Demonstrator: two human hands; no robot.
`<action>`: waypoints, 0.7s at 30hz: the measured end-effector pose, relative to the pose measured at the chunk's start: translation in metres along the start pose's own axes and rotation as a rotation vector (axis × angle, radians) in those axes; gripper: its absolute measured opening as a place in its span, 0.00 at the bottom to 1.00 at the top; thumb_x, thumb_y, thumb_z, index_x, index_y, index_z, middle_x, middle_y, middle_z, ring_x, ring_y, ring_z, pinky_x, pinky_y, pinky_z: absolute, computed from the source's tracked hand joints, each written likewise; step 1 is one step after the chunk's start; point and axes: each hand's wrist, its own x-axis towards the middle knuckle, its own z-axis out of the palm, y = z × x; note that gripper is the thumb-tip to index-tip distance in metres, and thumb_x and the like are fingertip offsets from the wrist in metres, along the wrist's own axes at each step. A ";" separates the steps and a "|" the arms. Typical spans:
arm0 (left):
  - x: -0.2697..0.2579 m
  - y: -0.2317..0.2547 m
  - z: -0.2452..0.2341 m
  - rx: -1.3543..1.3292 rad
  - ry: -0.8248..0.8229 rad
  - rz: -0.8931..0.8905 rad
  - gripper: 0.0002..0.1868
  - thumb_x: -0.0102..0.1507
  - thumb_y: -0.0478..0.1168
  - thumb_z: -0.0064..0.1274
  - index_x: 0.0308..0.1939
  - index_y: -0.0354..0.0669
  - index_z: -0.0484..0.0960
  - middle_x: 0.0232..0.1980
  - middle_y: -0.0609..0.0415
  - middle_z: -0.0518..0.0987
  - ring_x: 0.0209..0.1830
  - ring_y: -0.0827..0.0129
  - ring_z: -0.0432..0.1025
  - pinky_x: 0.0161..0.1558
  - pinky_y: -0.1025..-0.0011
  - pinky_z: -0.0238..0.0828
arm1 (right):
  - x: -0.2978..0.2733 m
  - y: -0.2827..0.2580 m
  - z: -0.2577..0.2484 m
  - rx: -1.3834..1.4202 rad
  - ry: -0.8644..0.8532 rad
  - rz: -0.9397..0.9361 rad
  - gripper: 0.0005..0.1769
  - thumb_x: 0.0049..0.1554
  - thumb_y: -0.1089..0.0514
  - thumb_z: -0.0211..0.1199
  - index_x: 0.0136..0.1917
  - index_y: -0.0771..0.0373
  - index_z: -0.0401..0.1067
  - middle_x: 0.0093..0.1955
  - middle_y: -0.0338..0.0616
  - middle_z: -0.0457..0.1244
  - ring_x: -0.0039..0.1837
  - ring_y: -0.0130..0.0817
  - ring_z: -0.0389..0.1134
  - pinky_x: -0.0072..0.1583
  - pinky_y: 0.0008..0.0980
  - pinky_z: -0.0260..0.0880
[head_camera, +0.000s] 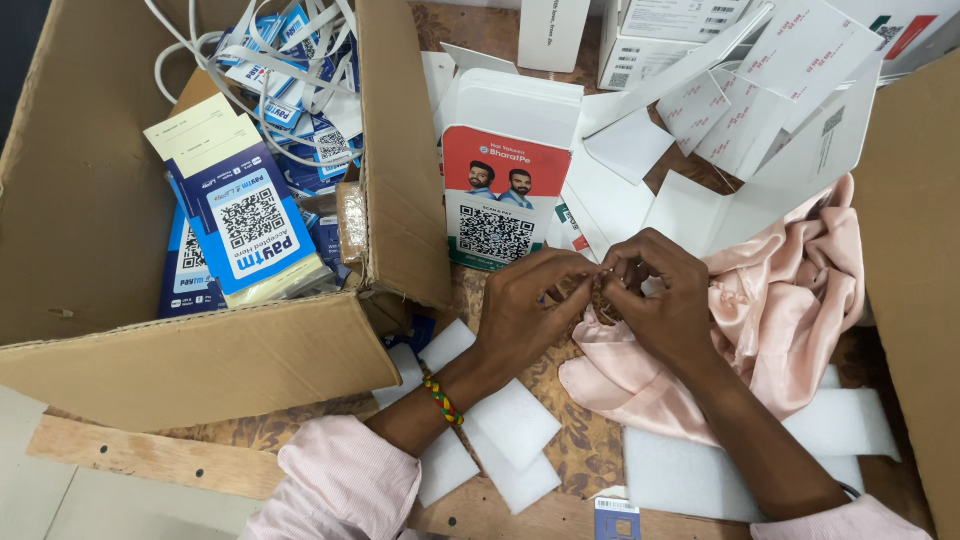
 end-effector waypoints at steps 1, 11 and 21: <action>0.000 0.000 0.000 -0.016 -0.007 -0.014 0.11 0.63 0.30 0.61 0.49 0.40 0.85 0.46 0.52 0.85 0.39 0.72 0.81 0.39 0.75 0.80 | 0.000 0.000 0.000 -0.004 -0.003 0.011 0.09 0.50 0.72 0.66 0.44 0.65 0.75 0.39 0.38 0.65 0.38 0.21 0.64 0.41 0.23 0.63; 0.002 -0.001 0.000 -0.009 -0.031 -0.147 0.12 0.63 0.33 0.60 0.51 0.44 0.85 0.45 0.52 0.84 0.37 0.72 0.82 0.37 0.76 0.80 | -0.001 0.004 0.002 0.084 -0.044 0.062 0.06 0.54 0.71 0.65 0.45 0.66 0.73 0.42 0.38 0.66 0.40 0.18 0.66 0.40 0.19 0.65; 0.001 -0.008 0.003 0.043 -0.058 -0.242 0.10 0.64 0.38 0.60 0.47 0.41 0.86 0.42 0.49 0.85 0.33 0.69 0.82 0.35 0.73 0.80 | -0.001 0.004 0.002 0.184 -0.063 0.201 0.04 0.57 0.70 0.65 0.46 0.66 0.74 0.40 0.37 0.67 0.40 0.17 0.66 0.41 0.18 0.66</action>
